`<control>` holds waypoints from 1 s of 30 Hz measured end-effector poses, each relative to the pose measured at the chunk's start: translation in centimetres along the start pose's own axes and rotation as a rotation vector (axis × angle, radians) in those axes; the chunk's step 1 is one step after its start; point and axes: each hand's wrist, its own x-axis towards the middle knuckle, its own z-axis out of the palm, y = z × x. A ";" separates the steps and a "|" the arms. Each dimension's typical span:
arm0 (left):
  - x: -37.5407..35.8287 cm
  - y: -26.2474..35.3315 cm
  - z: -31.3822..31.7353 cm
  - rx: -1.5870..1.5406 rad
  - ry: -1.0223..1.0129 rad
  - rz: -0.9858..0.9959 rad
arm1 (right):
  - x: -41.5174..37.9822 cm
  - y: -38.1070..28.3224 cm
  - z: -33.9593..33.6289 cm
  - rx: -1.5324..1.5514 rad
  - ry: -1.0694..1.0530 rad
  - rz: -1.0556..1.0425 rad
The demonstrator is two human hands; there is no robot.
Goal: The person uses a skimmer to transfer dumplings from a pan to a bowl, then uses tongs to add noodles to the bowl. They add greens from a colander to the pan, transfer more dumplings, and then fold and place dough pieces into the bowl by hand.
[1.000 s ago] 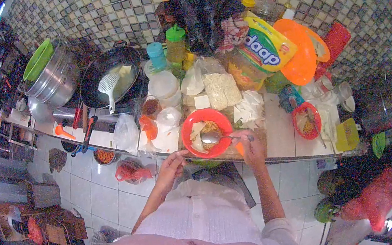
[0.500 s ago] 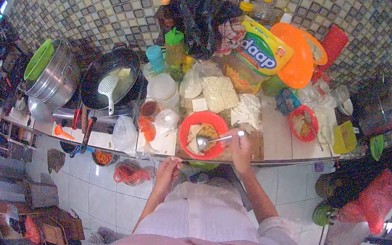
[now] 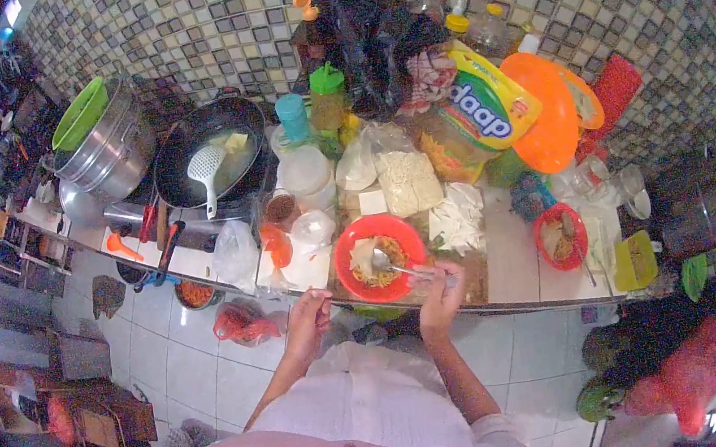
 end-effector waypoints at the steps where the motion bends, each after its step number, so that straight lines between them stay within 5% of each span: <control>1: 0.1 0.0 0.1 0.008 -0.024 0.004 | -0.5 -0.1 0.3 -0.095 -0.059 -0.065; 8: 0.2 -0.1 0.3 0.014 -0.027 -0.008 | -2.2 0.0 -0.1 -0.475 -0.245 -0.289; 10: 0.4 -0.3 0.0 0.012 -0.022 -0.001 | -2.0 -0.4 -0.3 -0.632 -0.314 -0.544; 20: 0.8 -0.1 0.2 0.060 -0.006 0.011 | -2.0 -0.4 -0.3 -0.550 -0.287 -0.482; 26: 1.2 0.0 0.4 0.091 -0.009 0.036 | -2.0 0.2 -1.5 -0.626 -0.275 -0.617; 30: 1.7 -0.4 0.1 0.105 -0.017 0.034 | -2.1 -0.2 -0.3 -0.442 -0.262 -0.389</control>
